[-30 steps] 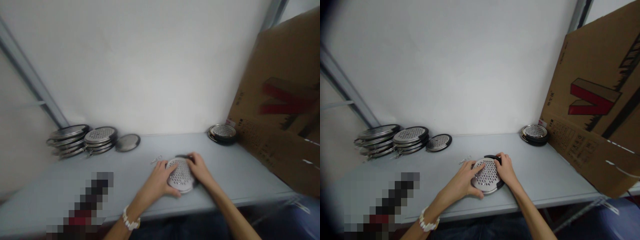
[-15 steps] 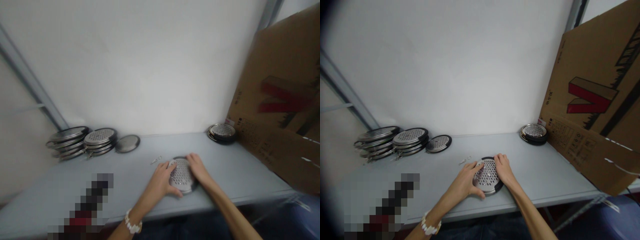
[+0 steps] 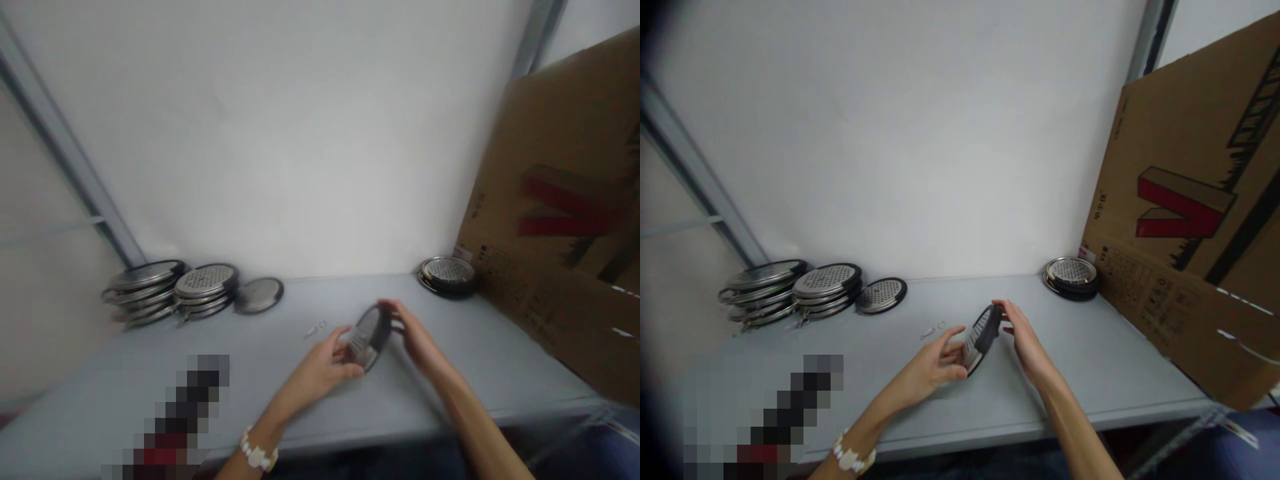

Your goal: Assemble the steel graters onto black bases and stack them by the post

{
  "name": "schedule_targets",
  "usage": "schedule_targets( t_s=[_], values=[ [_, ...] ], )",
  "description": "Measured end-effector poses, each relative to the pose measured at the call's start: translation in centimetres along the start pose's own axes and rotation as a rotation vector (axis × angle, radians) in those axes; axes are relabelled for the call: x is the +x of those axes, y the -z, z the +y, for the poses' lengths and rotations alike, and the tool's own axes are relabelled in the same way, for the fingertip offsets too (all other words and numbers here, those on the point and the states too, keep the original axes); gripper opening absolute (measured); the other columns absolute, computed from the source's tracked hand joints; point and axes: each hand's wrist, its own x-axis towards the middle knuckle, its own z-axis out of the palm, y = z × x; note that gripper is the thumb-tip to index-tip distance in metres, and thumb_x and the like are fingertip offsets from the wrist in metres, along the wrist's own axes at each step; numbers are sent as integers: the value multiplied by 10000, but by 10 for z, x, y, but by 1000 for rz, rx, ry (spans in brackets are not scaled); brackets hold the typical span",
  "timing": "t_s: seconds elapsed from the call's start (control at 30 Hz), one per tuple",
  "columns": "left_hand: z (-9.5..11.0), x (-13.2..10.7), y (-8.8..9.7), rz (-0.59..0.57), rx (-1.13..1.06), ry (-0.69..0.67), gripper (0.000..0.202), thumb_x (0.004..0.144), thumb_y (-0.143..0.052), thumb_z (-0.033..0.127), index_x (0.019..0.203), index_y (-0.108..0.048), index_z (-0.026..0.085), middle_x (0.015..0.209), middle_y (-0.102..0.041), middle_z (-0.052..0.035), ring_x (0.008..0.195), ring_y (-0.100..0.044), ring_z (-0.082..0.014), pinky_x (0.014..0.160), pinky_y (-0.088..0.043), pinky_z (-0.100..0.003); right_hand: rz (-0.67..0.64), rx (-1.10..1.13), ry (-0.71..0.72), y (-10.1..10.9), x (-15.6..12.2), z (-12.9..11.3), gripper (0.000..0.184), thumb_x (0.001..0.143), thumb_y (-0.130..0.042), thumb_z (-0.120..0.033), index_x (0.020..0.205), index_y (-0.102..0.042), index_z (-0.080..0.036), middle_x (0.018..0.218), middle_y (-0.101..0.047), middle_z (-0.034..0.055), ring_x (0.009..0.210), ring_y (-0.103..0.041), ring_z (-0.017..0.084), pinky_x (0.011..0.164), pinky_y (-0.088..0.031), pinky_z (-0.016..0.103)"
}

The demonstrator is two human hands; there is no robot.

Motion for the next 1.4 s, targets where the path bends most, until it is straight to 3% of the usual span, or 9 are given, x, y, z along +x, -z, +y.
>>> schedule_targets(
  t_s=[0.2, 0.37, 0.47, 0.57, 0.67, 0.73, 0.93, 1.13, 1.4],
  values=[
    [1, -1, 2, -7, -78, -48, 560, 951, -561, 584, 1324, -596, 169, 1073, -733, -95, 962, -665, -217, 923, -506, -359, 24, -221, 203, -5, -2, 3, 608, 887, -600, -610, 1402, -550, -289, 1384, -551, 88, 1344, -481, 265, 1170, -341, 446],
    [-1, 4, 8, 22, -291, 43, 620, 898, -553, 682, 1216, -645, 157, 1027, -739, -108, 878, -702, -229, 851, -564, -387, -37, -224, 224, -20, 4, 32, 700, 863, -666, -519, 1462, -418, -255, 1461, -509, 111, 1359, -487, 264, 1166, -368, 455],
    [-3, 5, 17, 33, -67, 58, 555, 958, -457, 625, 1078, -701, 141, 884, -753, -110, 785, -702, -238, 758, -570, -372, -4, -296, 217, -20, 8, 41, 598, 870, -649, -482, 1386, -483, -227, 1349, -578, 111, 1277, -552, 261, 1133, -408, 444],
    [-6, 6, 29, 207, 432, 3, 434, 1013, -405, 422, 946, -741, 156, 936, -767, -127, 887, -699, -269, 863, -541, -399, 16, -411, 245, -14, 10, 47, 488, 863, -642, -405, 1308, -571, -218, 1237, -609, 104, 1196, -592, 261, 1098, -437, 441],
    [-15, 5, 39, 337, 798, -8, 348, 984, -417, 197, 1140, -725, 154, 1223, -723, -146, 1165, -638, -287, 1072, -437, -418, -16, -449, 251, -9, 12, 52, 381, 867, -607, -317, 1229, -648, -206, 1139, -645, 106, 1127, -624, 266, 1070, -453, 457],
    [-23, 4, 44, 304, 922, 11, 405, 950, -417, 102, 1253, -682, 150, 1366, -653, -145, 1290, -570, -278, 1132, -388, -405, -46, -462, 260, -8, 12, 54, 335, 882, -571, -276, 1190, -678, -201, 1131, -675, 112, 1117, -632, 272, 1065, -451, 477],
    [-35, 3, 60, 227, 986, 105, 258, 929, -502, 102, 1031, -731, 165, 1120, -741, -123, 1082, -660, -256, 1002, -457, -348, -138, -491, 321, -14, 5, 51, 271, 892, -514, -177, 1061, -723, -208, 1101, -725, 87, 1095, -638, 245, 1057, -455, 447],
    [-29, -1, 73, 310, 1039, 209, 197, 907, -566, 100, 1059, -688, 133, 1108, -716, -138, 1056, -638, -250, 942, -434, -324, -138, -506, 341, -21, -2, 41, 330, 911, -510, -186, 1206, -655, -209, 1205, -680, 103, 1172, -609, 241, 1085, -441, 448],
    [-27, -6, 83, 217, 983, 294, 181, 933, -520, 127, 1062, -645, 152, 1043, -730, -117, 973, -657, -230, 847, -428, -293, -113, -503, 339, -17, -8, 17, 271, 932, -535, -268, 1176, -650, -238, 1205, -649, 86, 1193, -577, 255, 1092, -426, 456]
  ],
)
